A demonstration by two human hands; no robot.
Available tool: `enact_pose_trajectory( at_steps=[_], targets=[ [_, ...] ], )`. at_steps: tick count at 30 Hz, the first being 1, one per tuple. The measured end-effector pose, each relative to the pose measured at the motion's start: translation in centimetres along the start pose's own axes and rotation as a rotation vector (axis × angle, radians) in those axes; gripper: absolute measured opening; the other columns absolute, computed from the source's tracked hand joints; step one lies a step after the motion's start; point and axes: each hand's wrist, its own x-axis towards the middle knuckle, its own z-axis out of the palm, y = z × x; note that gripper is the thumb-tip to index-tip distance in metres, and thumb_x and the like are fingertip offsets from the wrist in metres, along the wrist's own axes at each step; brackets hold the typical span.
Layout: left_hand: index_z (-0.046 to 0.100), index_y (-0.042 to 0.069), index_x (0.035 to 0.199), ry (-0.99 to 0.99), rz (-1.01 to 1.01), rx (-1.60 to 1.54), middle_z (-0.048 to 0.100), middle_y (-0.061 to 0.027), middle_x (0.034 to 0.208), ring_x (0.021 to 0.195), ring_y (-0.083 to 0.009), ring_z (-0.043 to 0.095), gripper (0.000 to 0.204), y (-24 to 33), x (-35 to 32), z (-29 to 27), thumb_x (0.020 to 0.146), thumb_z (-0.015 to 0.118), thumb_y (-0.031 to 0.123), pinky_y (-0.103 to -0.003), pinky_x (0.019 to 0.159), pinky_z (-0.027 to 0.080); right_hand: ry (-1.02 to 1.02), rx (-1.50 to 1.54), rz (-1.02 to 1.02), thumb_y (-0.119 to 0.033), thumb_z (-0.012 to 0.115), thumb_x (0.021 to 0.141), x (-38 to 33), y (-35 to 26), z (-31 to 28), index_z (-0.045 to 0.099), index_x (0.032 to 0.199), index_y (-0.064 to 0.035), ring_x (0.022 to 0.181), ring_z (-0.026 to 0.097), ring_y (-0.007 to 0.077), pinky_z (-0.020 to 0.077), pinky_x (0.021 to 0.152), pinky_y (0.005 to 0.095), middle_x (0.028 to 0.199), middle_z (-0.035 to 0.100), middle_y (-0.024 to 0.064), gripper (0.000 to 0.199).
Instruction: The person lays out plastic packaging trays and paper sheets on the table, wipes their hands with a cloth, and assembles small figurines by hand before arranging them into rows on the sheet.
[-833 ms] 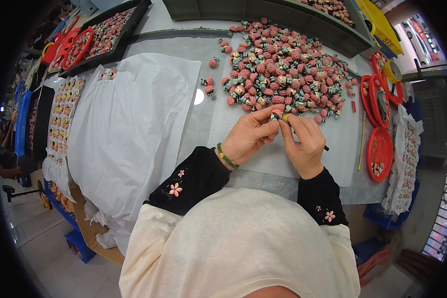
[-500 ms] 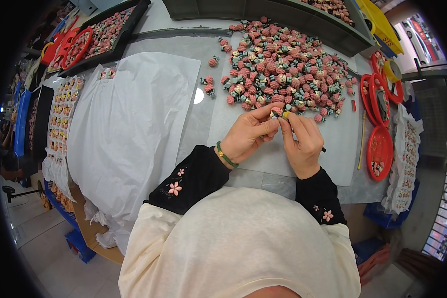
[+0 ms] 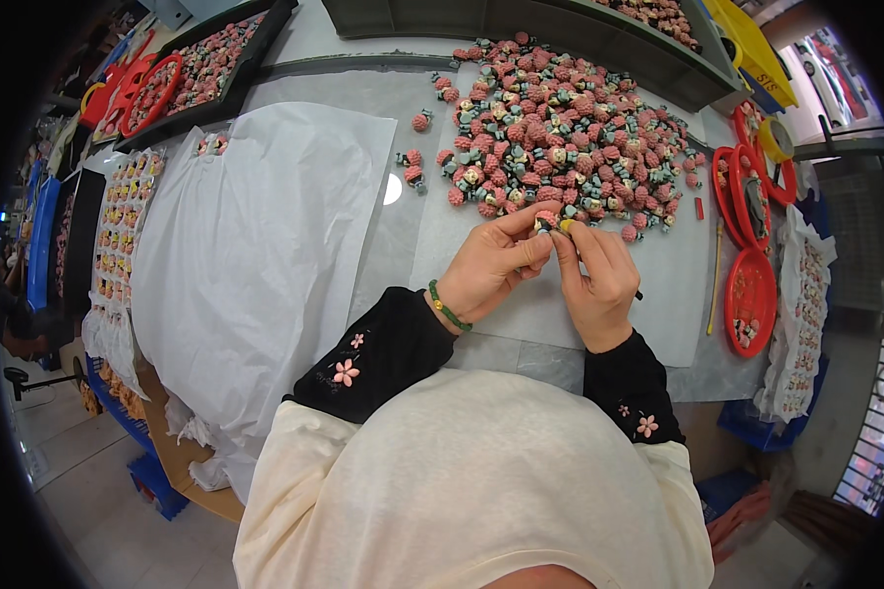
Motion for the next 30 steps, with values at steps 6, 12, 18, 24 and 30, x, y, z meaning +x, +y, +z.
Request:
enact_pose_trajectory(
  at_steps=[6,12,18,24,30],
  targets=[
    [0.037,0.005,0.128,-0.013,0.004,-0.017,0.049,0.0049,0.083,0.069,-0.005,0.04,0.048,0.04,-0.08,0.07,0.085,0.056,0.013,-0.018,0.061,0.036,0.004,0.016,-0.071,-0.004,0.069,0.067,0.04,0.53,-0.09,0.061,0.083,-0.0024,0.06,0.055,0.0224,0.044,0.05,0.0291,0.075,0.059,0.0074,0.018],
    [0.038,0.005,0.127,0.017,-0.003,-0.011,0.049,0.005,0.082,0.069,-0.0051,0.041,0.048,0.02,-0.01,0.12,0.084,0.057,0.013,-0.018,0.061,0.036,0.024,-0.014,-0.044,-0.004,0.069,0.067,-0.13,0.37,0.13,0.061,0.082,-0.0023,0.06,0.055,0.0224,0.0439,0.05,0.0291,0.074,0.059,0.0076,0.018],
    [0.039,0.005,0.126,0.013,0.006,-0.014,0.047,0.005,0.079,0.068,-0.0051,0.041,0.047,0.19,-0.15,0.37,0.084,0.058,0.013,-0.018,0.061,0.036,0.041,-0.01,-0.073,-0.003,0.07,0.066,-0.21,0.5,0.15,0.06,0.083,-0.0025,0.059,0.054,0.0227,0.0437,0.05,0.0293,0.074,0.059,0.0076,0.019],
    [0.04,0.004,0.126,0.008,0.01,0.019,0.046,0.0051,0.076,0.068,-0.0053,0.04,0.047,0.25,-0.17,0.37,0.083,0.059,0.012,-0.019,0.061,0.036,0.035,-0.007,-0.082,-0.003,0.07,0.066,-0.14,0.53,0.07,0.06,0.083,-0.0024,0.058,0.054,0.0228,0.0433,0.049,0.0296,0.073,0.058,0.0076,0.019],
    [0.041,0.003,0.124,-0.003,0.022,0.043,0.048,0.0047,0.079,0.068,-0.0051,0.041,0.045,0.07,-0.08,-0.03,0.083,0.059,0.01,-0.019,0.061,0.036,0.021,0.049,-0.067,0.0,0.068,0.068,-0.05,0.32,-0.24,0.059,0.084,0.0008,0.058,0.053,0.0222,0.0414,0.05,0.0289,0.072,0.059,0.0088,0.018]
  ],
)
